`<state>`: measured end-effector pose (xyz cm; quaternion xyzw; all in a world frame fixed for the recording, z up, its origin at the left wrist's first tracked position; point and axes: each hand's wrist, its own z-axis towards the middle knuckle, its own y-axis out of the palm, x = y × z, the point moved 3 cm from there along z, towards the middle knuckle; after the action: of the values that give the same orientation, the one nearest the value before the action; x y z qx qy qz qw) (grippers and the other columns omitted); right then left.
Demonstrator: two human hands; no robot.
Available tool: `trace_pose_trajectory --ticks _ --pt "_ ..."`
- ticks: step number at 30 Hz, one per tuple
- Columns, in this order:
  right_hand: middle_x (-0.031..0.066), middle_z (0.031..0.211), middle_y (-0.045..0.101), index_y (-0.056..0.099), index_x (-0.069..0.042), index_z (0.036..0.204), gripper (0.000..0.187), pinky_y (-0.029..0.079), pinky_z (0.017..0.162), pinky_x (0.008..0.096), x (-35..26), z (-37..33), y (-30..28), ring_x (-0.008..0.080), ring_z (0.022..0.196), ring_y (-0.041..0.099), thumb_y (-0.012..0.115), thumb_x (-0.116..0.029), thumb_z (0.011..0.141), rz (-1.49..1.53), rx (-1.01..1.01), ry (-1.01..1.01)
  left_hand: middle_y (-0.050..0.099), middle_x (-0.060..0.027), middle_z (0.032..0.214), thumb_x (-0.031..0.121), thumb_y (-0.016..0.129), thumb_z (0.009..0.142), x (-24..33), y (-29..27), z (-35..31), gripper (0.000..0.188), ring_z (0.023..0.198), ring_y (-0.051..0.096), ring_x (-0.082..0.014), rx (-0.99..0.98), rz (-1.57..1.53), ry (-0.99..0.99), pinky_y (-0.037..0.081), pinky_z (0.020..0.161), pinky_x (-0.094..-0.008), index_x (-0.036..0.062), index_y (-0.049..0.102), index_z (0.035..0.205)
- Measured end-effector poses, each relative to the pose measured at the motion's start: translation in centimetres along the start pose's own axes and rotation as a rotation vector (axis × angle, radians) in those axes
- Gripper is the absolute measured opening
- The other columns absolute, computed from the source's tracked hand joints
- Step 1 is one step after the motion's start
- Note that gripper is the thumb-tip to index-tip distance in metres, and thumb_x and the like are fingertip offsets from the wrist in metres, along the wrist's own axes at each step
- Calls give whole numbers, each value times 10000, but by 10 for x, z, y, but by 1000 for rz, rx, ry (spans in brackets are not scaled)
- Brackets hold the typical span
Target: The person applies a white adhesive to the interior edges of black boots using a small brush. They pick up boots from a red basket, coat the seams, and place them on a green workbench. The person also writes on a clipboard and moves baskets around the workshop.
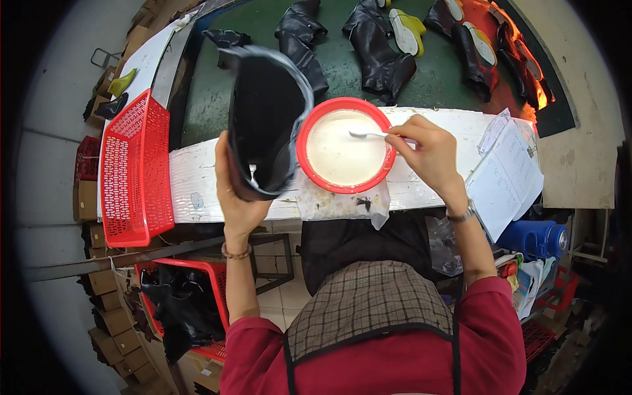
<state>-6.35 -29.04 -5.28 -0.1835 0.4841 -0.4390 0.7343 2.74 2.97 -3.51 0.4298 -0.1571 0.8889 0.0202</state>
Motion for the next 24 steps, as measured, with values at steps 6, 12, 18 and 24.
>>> trace_pose_trajectory --ticks 6,12,18,24 --pt "13 819 692 789 -87 870 111 499 595 309 12 13 1 176 712 675 824 -166 801 -64 -63 -35 689 -171 1236 -47 738 613 -43 -60 -60 772 1122 674 -280 -160 -720 -615 540 981 -392 -72 562 1364" --pt "49 881 714 799 -43 971 150 486 624 233 -25 42 -19 99 738 639 834 -65 827 522 -8 -132 642 -230 1324 -8 744 618 -54 -45 -81 816 1170 657 -380 -287 -1286 -679 529 1037 -476 -82 533 1402" --pt "48 928 699 798 -39 988 199 494 688 240 -12 25 -14 104 787 627 823 6 796 450 -44 -142 644 -387 1106 194 724 649 -47 -39 -74 746 752 669 -449 -299 -1442 -600 540 554 -523 -167 561 1281" --pt "18 867 718 804 -74 964 129 444 710 277 -28 41 -9 119 753 635 812 -76 835 458 22 -188 620 -348 1245 113 732 620 -39 -30 -72 812 947 662 -486 -281 -1463 -554 554 692 -510 -119 530 1372"
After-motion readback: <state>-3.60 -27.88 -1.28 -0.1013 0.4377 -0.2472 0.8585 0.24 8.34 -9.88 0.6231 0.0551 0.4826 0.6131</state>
